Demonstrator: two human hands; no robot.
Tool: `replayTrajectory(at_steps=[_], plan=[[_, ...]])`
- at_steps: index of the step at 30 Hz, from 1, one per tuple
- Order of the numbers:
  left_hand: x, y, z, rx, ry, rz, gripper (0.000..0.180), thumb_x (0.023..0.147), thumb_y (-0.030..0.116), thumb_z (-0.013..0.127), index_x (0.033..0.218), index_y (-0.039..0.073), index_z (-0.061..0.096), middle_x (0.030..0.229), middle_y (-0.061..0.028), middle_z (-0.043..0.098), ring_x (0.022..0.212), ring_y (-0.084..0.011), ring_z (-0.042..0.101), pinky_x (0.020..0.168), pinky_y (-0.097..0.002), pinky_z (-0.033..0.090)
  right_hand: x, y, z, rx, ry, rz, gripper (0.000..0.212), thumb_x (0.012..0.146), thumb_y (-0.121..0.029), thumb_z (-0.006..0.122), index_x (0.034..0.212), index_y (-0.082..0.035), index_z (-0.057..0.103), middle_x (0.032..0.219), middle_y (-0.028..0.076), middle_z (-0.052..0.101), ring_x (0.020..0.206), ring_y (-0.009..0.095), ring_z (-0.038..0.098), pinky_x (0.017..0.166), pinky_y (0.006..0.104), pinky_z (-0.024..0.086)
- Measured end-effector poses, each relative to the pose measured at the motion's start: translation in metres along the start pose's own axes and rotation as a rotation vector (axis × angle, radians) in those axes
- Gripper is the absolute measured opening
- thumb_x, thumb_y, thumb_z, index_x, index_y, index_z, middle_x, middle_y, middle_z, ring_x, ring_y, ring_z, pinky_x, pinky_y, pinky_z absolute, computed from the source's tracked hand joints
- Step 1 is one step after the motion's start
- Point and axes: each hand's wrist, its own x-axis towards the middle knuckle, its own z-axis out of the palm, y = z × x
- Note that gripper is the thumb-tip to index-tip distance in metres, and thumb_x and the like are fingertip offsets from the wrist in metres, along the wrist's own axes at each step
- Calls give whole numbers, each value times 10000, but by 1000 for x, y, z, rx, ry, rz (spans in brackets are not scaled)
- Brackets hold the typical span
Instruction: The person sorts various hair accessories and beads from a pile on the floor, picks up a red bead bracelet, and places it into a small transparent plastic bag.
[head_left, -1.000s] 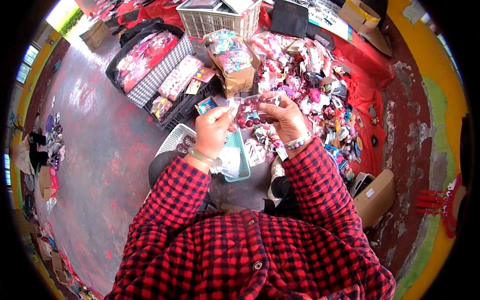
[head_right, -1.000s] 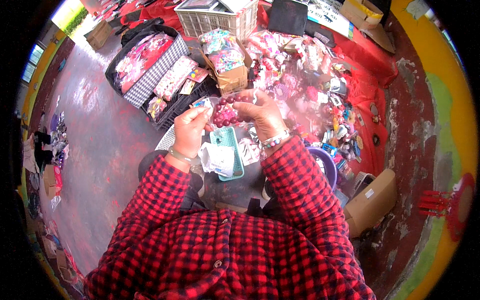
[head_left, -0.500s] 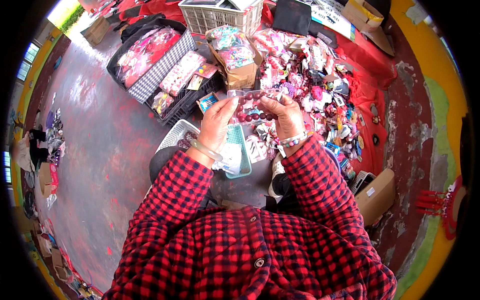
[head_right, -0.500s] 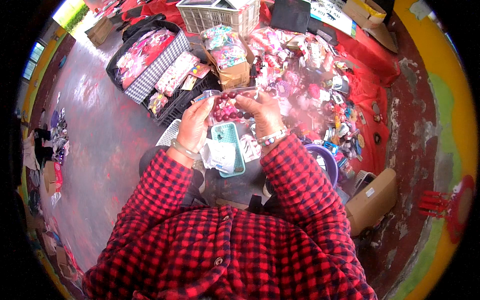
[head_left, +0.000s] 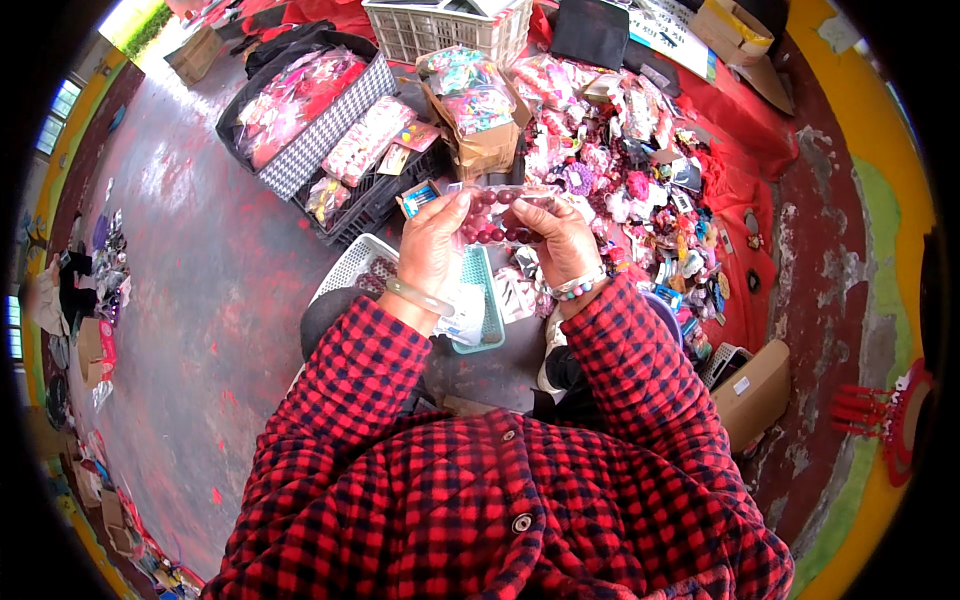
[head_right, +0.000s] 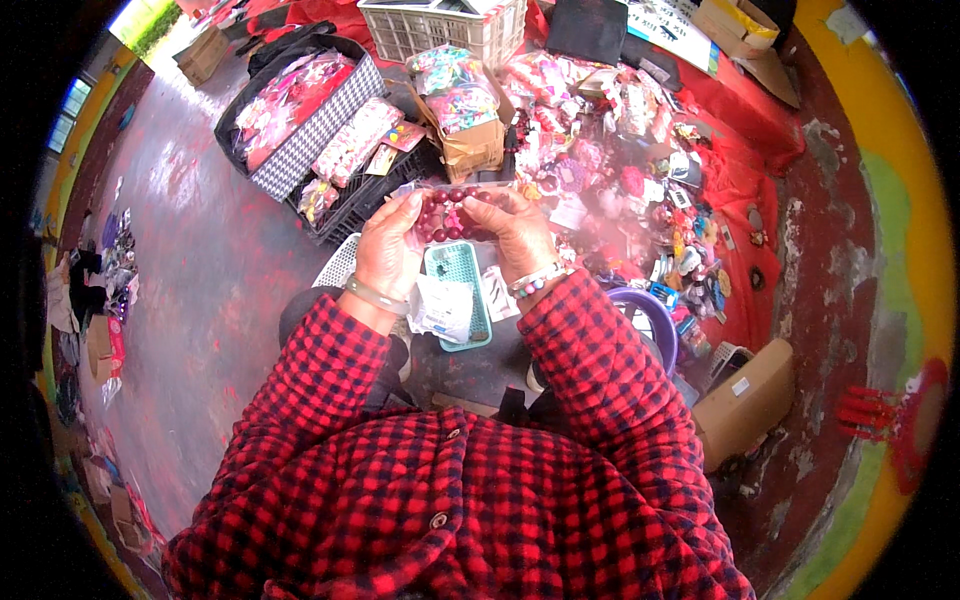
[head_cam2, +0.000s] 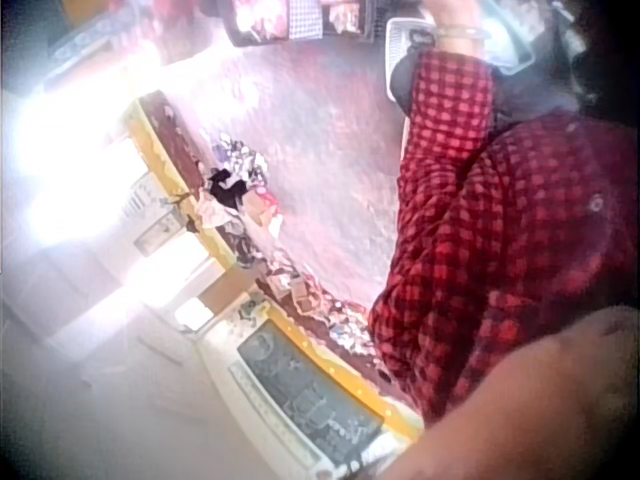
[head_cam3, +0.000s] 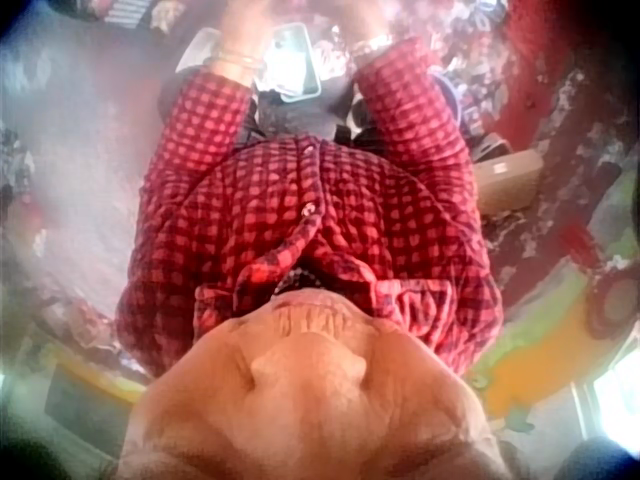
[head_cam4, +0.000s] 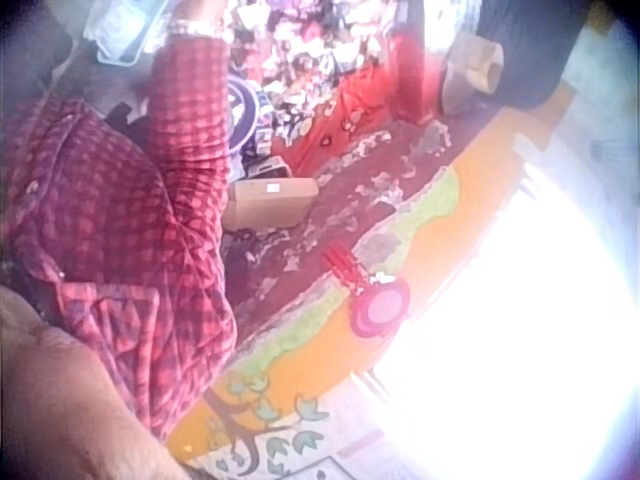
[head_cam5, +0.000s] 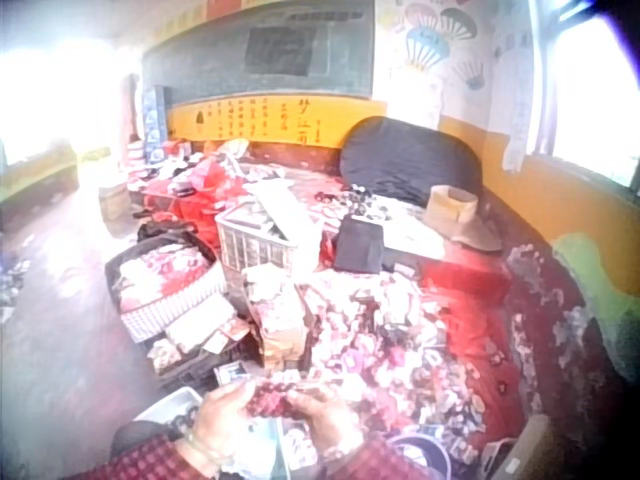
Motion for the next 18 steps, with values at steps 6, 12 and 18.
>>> replayTrajectory(at_steps=[6,12,18], plan=[[1,2,3,6,-38,-34,240,892,149,508,1000,-57,570,913,-111,621,815,-168,604,701,-287,495,0,-1,1,36,44,-10,214,775,-140,660,951,-41,587,831,55,634,727,144,593,691,275,460],[2,9,4,206,-23,-85,244,885,196,537,965,-29,591,804,-40,607,693,-100,579,618,-231,482,4,-7,-8,66,72,-42,246,784,-155,646,982,-47,549,836,61,625,733,156,599,686,274,459],[4,13,-7,723,-148,-32,222,883,219,542,855,8,607,638,19,542,541,-44,484,486,-206,408,10,-12,-18,18,114,-18,218,786,-96,635,958,1,543,823,69,614,745,158,599,673,271,476]])
